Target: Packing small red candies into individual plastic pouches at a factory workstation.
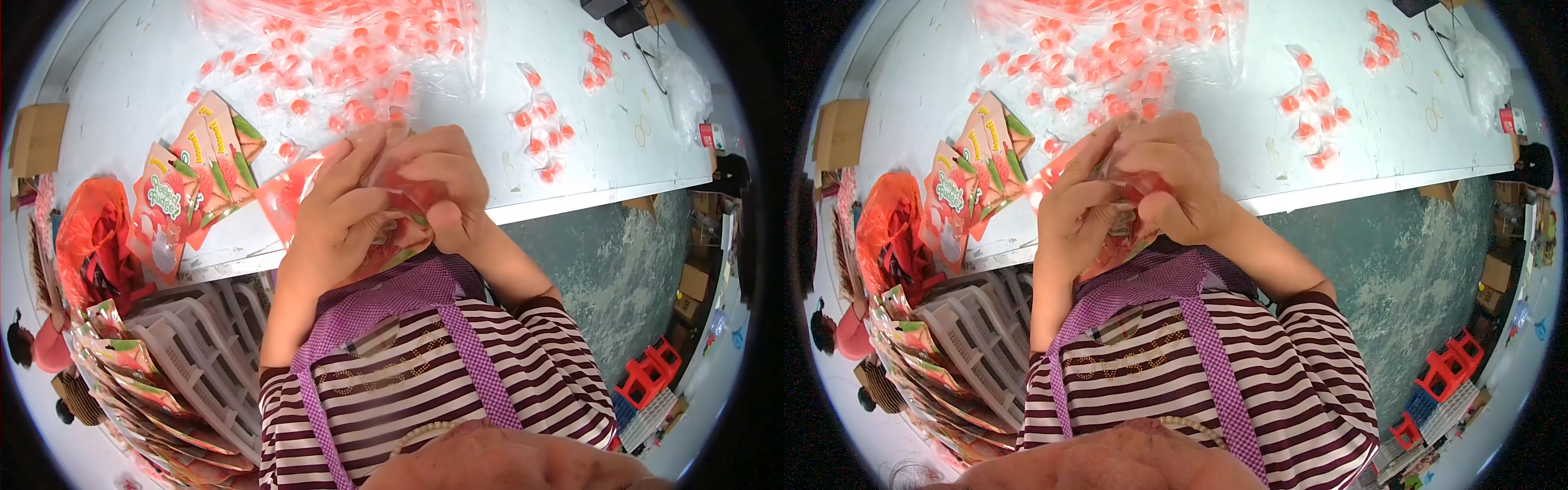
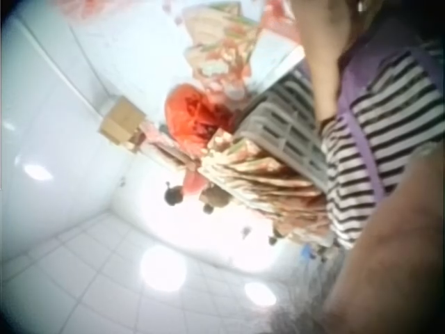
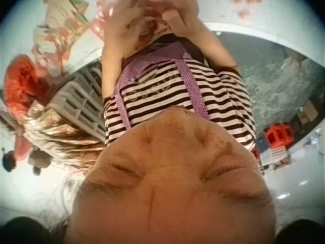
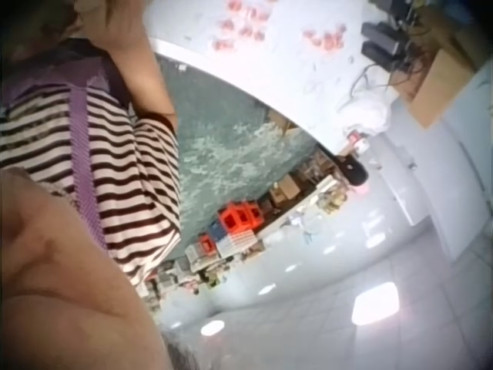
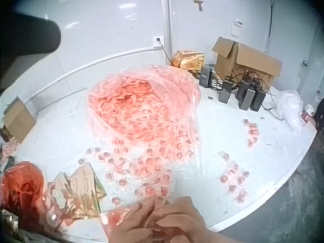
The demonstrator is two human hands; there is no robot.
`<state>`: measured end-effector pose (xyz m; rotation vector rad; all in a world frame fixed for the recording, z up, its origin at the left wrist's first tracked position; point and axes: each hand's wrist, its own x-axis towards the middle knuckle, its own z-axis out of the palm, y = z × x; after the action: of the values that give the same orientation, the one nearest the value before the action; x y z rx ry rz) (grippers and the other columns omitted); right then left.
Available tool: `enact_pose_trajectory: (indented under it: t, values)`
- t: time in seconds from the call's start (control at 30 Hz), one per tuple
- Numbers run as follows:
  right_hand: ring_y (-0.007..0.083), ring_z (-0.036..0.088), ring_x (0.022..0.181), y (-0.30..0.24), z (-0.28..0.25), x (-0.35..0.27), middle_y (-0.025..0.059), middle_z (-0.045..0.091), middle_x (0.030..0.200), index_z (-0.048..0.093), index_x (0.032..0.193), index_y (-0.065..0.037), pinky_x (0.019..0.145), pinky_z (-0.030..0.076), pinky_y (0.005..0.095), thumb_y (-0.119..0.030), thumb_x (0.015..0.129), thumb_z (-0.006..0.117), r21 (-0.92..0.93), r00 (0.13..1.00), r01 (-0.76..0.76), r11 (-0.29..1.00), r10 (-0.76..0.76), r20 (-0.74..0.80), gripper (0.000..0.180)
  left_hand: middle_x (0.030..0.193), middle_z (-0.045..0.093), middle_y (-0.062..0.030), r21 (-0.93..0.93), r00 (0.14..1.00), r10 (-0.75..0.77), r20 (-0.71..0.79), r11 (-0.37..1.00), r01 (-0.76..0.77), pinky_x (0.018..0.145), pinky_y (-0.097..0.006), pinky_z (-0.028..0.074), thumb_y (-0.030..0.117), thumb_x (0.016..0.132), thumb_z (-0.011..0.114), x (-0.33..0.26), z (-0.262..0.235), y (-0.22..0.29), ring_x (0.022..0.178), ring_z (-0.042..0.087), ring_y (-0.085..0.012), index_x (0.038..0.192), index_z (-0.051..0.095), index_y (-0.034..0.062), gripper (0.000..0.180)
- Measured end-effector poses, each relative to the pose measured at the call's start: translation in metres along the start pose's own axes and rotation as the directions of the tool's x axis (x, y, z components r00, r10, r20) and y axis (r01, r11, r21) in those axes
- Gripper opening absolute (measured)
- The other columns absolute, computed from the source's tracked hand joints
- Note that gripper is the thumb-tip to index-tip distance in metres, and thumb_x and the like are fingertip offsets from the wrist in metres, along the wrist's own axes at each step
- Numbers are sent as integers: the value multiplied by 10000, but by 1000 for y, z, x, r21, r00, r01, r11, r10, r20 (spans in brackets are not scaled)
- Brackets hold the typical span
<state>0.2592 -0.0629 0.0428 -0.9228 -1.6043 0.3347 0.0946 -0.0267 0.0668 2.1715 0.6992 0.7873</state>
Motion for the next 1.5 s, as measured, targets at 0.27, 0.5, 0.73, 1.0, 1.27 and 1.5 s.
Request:
enact_pose_trajectory:
  t: [0.27,0.5,0.73,1.0,1.27,1.5]
  values:
    - [336,595,883,0,-11,-1,158,623,953,599,920,20,759,481,402,-673,759,452,106,928,10,994,-49,369,727,1312,460,-217,-451,984,-153,-95,887,95,1008,-419,337,-77,692,598,-11,-3,1,1213,458,-332,795,570,6,135]
    - [315,585,864,-17,-20,19,127,619,922,587,878,-5,836,435,442,-644,694,552,-25,851,139,990,-107,514,665,1257,507,-228,-364,981,-187,-49,918,157,1032,-439,311,-61,712,536,-10,-11,3,1214,441,-389,723,557,9,73]
    - [278,531,871,0,-58,0,100,558,1000,525,996,-48,812,391,441,-722,716,488,-32,977,215,976,-215,0,731,1230,528,-229,-322,983,-130,-129,943,83,1028,-440,310,46,785,629,-19,-17,-1,1233,423,-385,740,598,16,62]
    - [395,118,1352,62,-139,-46,75,215,1476,374,1365,-247,1058,54,589,-733,675,491,-945,927,-79,317,372,48,852,1214,539,-231,-237,990,-92,-104,969,65,1026,-468,311,21,723,617,-16,-21,4,1213,445,-393,695,560,-12,72]
    - [353,372,1189,88,-134,-29,67,453,1297,517,1221,-186,972,236,516,-591,754,563,-961,868,-176,215,494,-49,620,1203,537,-244,-273,992,53,-113,959,-82,995,-517,334,-31,678,606,-13,-13,8,1151,474,-450,748,537,-14,99]
    - [235,533,661,85,-133,-31,62,602,762,608,746,-65,555,416,318,-295,756,693,-912,950,-154,381,312,-30,245,1207,533,-247,-226,992,110,-65,967,-122,980,-509,356,-58,673,601,-11,-13,6,1160,462,-460,762,536,-16,118]
